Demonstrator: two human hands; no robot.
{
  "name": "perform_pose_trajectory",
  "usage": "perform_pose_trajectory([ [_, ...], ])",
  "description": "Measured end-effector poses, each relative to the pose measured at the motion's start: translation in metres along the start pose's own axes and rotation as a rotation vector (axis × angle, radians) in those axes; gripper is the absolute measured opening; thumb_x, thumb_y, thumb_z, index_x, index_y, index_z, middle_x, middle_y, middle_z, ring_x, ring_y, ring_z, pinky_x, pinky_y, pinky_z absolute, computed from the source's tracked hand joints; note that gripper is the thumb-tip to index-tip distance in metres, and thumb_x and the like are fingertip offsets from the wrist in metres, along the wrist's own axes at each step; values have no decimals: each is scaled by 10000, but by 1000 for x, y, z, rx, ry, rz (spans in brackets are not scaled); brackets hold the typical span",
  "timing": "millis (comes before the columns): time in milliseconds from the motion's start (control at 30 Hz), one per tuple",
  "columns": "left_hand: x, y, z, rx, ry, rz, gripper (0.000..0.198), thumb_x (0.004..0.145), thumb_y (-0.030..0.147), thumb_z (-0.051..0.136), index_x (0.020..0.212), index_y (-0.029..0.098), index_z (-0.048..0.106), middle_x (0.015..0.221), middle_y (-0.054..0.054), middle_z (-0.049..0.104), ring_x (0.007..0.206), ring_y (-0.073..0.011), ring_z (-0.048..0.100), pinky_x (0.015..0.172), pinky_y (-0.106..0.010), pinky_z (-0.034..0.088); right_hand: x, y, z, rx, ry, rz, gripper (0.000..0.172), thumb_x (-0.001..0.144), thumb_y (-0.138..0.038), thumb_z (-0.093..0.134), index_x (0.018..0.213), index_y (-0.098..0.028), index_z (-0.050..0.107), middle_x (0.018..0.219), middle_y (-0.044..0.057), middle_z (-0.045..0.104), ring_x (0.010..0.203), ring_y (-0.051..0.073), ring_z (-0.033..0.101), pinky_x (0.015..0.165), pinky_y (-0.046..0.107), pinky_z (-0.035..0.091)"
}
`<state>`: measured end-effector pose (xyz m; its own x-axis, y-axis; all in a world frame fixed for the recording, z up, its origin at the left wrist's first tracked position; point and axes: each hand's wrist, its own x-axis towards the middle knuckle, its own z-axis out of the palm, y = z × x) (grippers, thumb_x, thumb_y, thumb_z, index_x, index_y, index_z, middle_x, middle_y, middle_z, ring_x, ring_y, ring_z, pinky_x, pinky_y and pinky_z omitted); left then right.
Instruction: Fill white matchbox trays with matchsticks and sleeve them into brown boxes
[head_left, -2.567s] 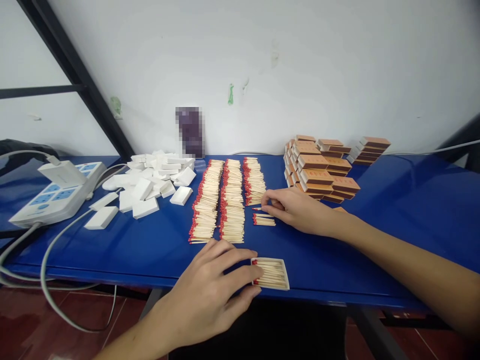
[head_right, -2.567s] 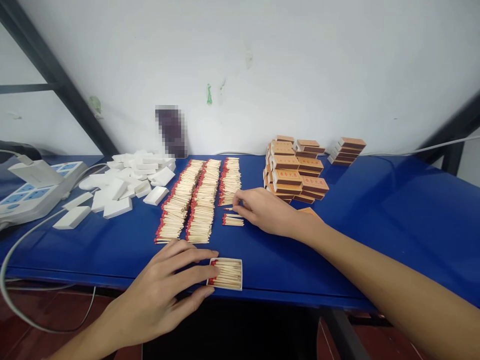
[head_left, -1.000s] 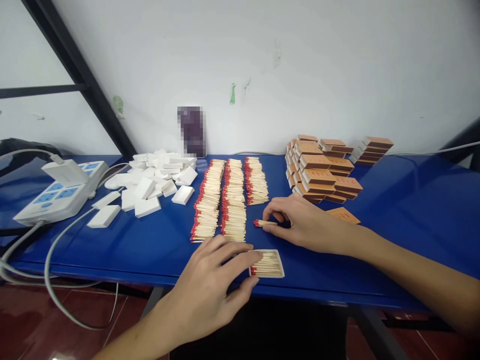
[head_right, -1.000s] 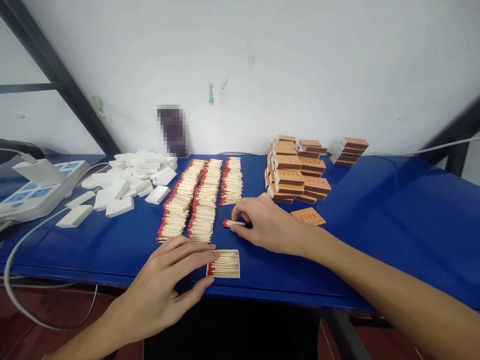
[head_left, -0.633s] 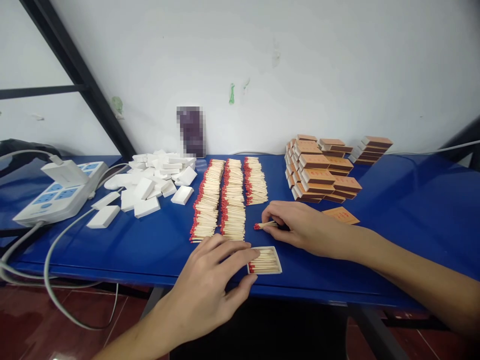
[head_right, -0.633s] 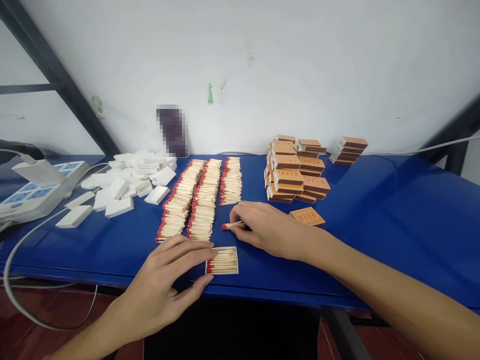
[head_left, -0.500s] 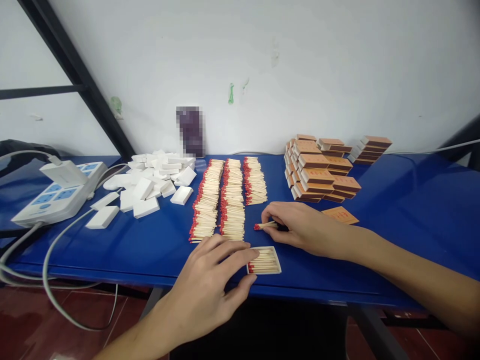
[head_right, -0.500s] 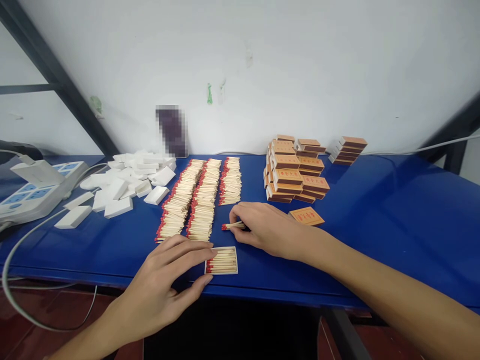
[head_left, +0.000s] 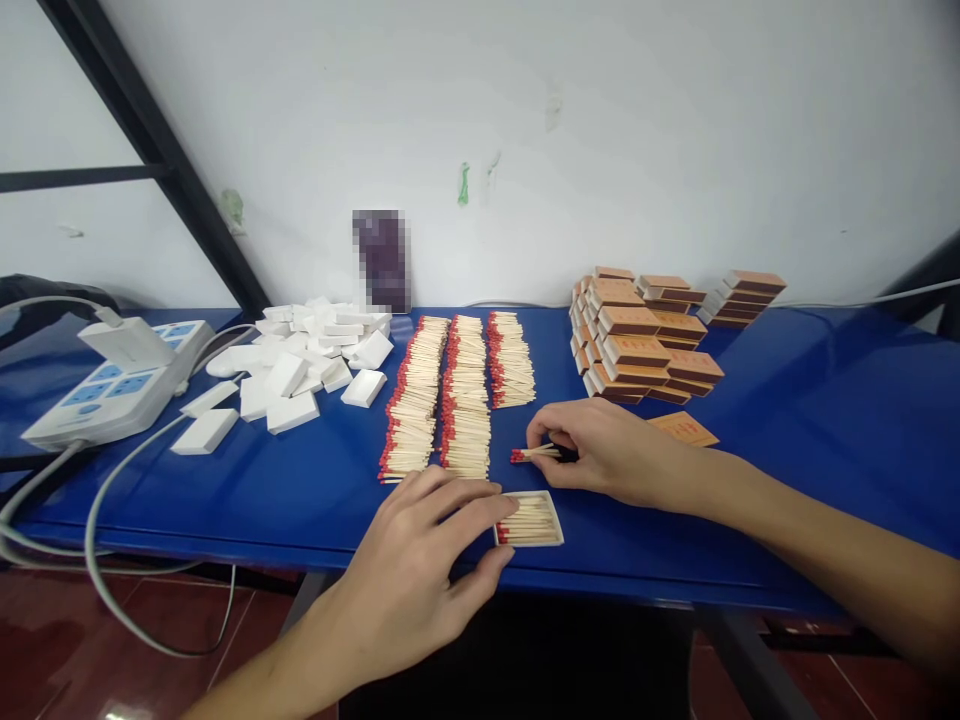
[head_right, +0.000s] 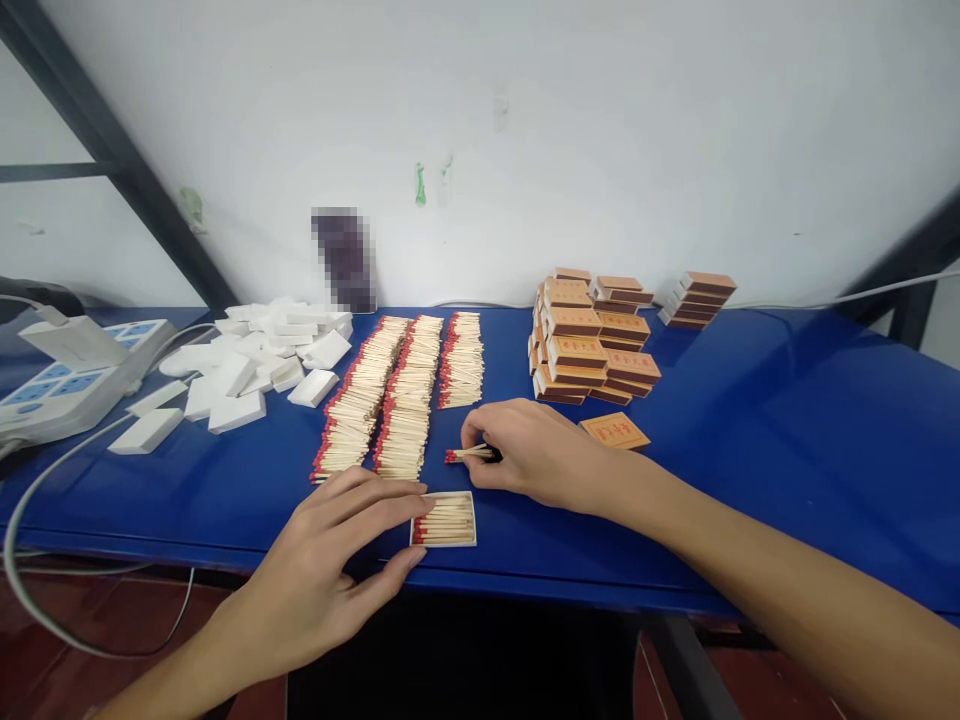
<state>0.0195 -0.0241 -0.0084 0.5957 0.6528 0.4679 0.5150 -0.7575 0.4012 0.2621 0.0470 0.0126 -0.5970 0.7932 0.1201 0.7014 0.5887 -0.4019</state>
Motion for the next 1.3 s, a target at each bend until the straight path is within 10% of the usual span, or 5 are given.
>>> perform_pose_trajectory([
  [700,-1,1,-1,-38,-17,-67,395,949,182,630,1317,266,512,1175,-2,686,1022,-207,592,896,-362,464,-13,-38,2,170,-109,-139,63,827,-201,632,774,-193,665,635,-42,538,588,102,456,573,239,313],
  [1000,0,0,-3,-43,-41,-40,290,951,204,633,1237,244,608,1164,-31,667,1028,-208,599,924,-365,468,-15,-19,-20,-24,188,-130,166,878,-297,579,826,-197,701,524,-61,441,514,115,416,607,285,340],
  [1300,3,1,-11,-133,-89,-87,329,962,226,617,1286,265,577,1162,-18,676,1051,-192,617,941,-350,499,-9,-3,-19,-2,-50,-89,244,880,-339,624,1065,-226,735,548,-72,448,470,95,434,510,236,325],
])
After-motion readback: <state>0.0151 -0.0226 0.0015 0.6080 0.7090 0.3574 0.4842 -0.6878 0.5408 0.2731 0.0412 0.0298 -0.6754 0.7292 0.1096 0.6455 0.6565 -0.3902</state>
